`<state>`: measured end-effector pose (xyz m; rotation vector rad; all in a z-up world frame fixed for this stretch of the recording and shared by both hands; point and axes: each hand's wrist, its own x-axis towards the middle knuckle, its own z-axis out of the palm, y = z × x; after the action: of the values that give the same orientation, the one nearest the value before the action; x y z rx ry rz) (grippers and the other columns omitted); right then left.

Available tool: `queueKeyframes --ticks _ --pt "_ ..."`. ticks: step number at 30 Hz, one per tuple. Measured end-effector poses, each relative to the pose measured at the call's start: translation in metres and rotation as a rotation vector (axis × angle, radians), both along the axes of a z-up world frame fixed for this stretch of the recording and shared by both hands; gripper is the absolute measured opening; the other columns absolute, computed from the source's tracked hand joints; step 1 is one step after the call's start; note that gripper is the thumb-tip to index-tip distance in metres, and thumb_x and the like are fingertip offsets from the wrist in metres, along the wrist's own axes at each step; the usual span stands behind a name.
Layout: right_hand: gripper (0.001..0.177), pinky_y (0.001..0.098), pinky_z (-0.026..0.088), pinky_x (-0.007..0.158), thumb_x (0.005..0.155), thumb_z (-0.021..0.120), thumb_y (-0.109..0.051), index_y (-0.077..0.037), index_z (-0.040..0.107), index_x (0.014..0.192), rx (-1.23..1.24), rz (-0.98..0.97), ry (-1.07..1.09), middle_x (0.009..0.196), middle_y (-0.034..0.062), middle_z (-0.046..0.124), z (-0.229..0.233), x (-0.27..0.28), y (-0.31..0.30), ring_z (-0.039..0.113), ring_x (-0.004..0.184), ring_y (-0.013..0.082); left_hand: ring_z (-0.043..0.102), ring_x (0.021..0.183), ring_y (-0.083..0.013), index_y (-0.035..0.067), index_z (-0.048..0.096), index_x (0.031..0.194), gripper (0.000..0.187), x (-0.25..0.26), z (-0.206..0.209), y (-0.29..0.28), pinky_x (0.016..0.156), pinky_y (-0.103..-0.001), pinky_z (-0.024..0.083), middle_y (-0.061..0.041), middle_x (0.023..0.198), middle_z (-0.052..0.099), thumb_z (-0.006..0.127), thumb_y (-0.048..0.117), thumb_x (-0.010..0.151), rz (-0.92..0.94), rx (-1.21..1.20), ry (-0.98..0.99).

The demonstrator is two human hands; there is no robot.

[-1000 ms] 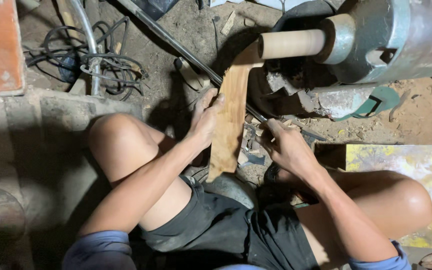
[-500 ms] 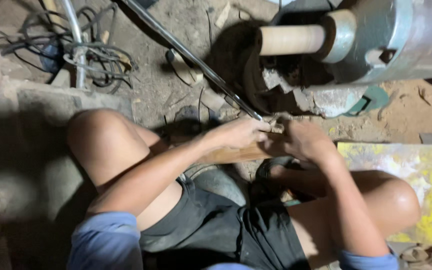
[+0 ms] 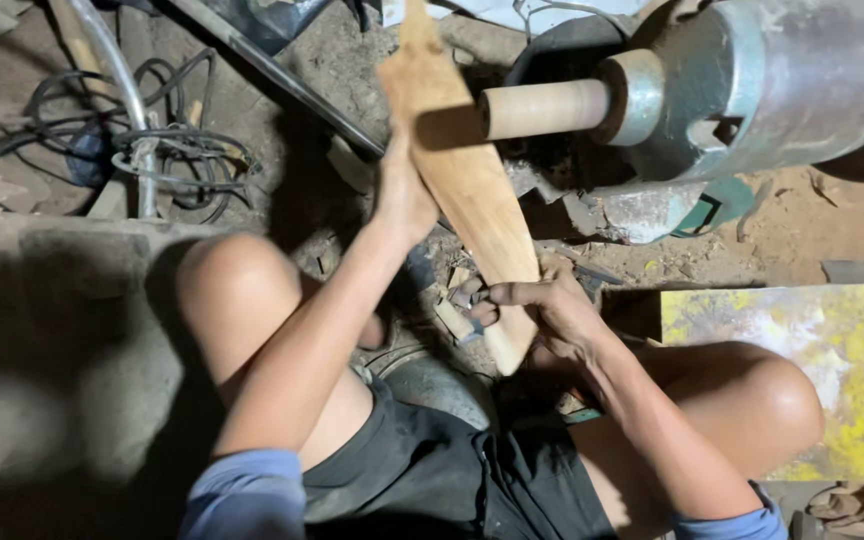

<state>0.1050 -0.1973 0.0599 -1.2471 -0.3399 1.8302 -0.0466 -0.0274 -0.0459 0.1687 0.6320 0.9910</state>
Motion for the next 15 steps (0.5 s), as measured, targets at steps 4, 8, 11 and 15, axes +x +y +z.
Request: queueKeyframes --ticks 4,8,11,15 --pt "0.053 0.0372 0.060 0.055 0.079 0.068 0.005 0.012 0.052 0.129 0.073 0.063 -0.108 0.095 0.0202 0.078 0.014 0.003 0.016 0.078 0.074 0.0305 0.056 0.133 -0.0322 0.004 0.044 0.149 0.061 0.019 0.016 0.008 0.115 -0.051 0.045 -0.018 0.142 0.057 0.044 0.047 0.105 -0.009 0.119 -0.028" --pt "0.044 0.0374 0.059 0.049 0.082 0.069 0.003 0.006 0.051 0.122 0.134 -0.059 -0.044 0.084 0.0187 0.072 0.015 0.004 0.039 0.070 0.061 0.0262 0.061 0.127 -0.0330 0.004 0.048 0.146 0.063 0.029 0.042 0.024 0.111 -0.052 0.049 -0.021 0.137 0.061 0.043 0.051 0.104 -0.023 0.127 0.045" --pt "0.034 0.0356 0.054 0.046 0.086 0.070 0.003 0.007 0.053 0.116 0.178 -0.096 -0.024 0.079 0.0213 0.070 0.014 0.005 0.056 0.065 0.055 0.0243 0.063 0.126 -0.0333 0.003 0.048 0.146 0.064 0.036 0.051 0.042 0.109 -0.053 0.052 -0.021 0.138 0.061 0.044 0.052 0.103 -0.023 0.204 -0.021" --pt "0.030 0.0332 0.050 0.045 0.089 0.070 0.003 0.009 0.053 0.112 0.245 -0.130 0.083 0.076 0.0167 0.064 0.015 0.006 0.081 0.059 0.051 0.0202 0.065 0.122 -0.0362 0.002 0.048 0.145 0.067 0.043 0.051 0.069 0.105 -0.054 0.056 -0.023 0.136 0.062 0.044 0.054 0.104 -0.053 0.280 -0.135"
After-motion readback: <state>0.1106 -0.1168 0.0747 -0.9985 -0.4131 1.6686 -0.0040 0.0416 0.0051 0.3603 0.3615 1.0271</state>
